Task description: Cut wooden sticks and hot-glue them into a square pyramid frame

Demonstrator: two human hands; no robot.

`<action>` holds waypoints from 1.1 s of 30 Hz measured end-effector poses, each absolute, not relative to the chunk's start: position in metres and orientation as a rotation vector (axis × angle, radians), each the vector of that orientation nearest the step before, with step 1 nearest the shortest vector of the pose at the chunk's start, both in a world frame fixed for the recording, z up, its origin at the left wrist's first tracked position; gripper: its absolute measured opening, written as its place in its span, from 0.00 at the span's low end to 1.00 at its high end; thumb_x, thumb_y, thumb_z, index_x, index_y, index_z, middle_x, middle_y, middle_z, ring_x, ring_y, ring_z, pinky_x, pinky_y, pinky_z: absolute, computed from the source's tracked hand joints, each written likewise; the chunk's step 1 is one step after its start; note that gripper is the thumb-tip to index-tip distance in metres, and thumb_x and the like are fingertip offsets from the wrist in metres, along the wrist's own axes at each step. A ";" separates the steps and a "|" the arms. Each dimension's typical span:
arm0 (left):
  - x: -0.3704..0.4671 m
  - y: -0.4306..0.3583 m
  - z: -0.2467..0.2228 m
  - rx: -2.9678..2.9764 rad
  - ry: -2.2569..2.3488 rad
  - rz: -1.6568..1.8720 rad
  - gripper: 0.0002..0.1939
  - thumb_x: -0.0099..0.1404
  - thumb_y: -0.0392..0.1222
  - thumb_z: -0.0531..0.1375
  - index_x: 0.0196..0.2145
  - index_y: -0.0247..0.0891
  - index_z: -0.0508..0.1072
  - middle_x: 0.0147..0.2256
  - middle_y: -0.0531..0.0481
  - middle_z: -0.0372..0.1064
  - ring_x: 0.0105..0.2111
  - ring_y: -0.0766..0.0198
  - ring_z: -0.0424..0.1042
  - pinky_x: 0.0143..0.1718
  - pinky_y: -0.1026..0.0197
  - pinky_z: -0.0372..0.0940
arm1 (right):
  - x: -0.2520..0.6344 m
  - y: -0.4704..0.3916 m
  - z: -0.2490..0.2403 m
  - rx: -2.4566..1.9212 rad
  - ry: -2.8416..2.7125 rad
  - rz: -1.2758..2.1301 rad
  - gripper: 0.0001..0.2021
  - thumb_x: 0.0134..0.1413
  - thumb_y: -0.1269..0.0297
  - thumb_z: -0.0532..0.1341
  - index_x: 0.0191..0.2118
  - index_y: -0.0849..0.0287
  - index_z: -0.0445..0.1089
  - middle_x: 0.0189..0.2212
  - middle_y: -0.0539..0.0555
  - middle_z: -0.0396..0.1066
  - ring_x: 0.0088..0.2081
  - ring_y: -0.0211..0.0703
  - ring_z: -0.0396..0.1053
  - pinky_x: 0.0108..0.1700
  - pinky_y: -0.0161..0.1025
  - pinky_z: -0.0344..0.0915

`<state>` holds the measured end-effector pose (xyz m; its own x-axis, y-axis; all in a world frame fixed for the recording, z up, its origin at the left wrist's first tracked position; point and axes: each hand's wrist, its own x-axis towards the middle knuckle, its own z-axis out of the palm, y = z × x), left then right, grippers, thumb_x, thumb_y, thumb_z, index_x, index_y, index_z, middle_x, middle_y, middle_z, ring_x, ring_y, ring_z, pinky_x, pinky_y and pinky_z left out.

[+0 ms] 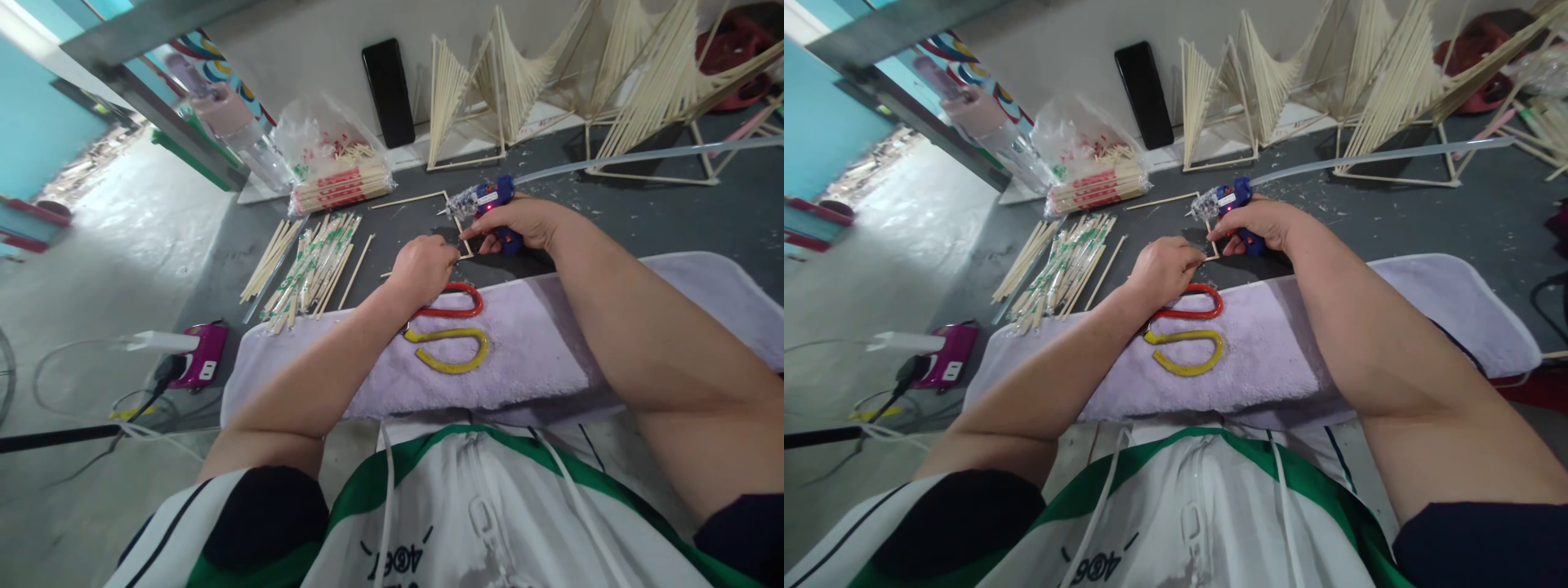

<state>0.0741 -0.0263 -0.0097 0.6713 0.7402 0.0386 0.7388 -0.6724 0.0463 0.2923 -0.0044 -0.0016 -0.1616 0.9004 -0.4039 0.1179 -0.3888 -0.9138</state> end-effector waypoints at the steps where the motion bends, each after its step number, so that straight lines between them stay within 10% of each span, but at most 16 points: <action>1: 0.074 -0.026 -0.010 2.848 1.258 0.088 0.18 0.73 0.36 0.56 0.50 0.40 0.86 0.47 0.41 0.81 0.47 0.52 0.77 0.49 0.52 0.70 | 0.292 -0.005 -0.001 -1.487 -1.184 1.614 0.14 0.50 0.72 0.79 0.30 0.57 0.72 0.29 0.54 0.80 0.25 0.37 0.75 0.23 0.30 0.68; 33: 0.074 -0.026 -0.010 2.853 1.253 0.084 0.19 0.73 0.36 0.55 0.49 0.39 0.86 0.47 0.40 0.81 0.46 0.51 0.77 0.49 0.51 0.70 | 0.292 -0.005 -0.001 -1.480 -1.187 1.611 0.16 0.48 0.70 0.81 0.30 0.56 0.72 0.29 0.54 0.80 0.25 0.37 0.75 0.23 0.31 0.69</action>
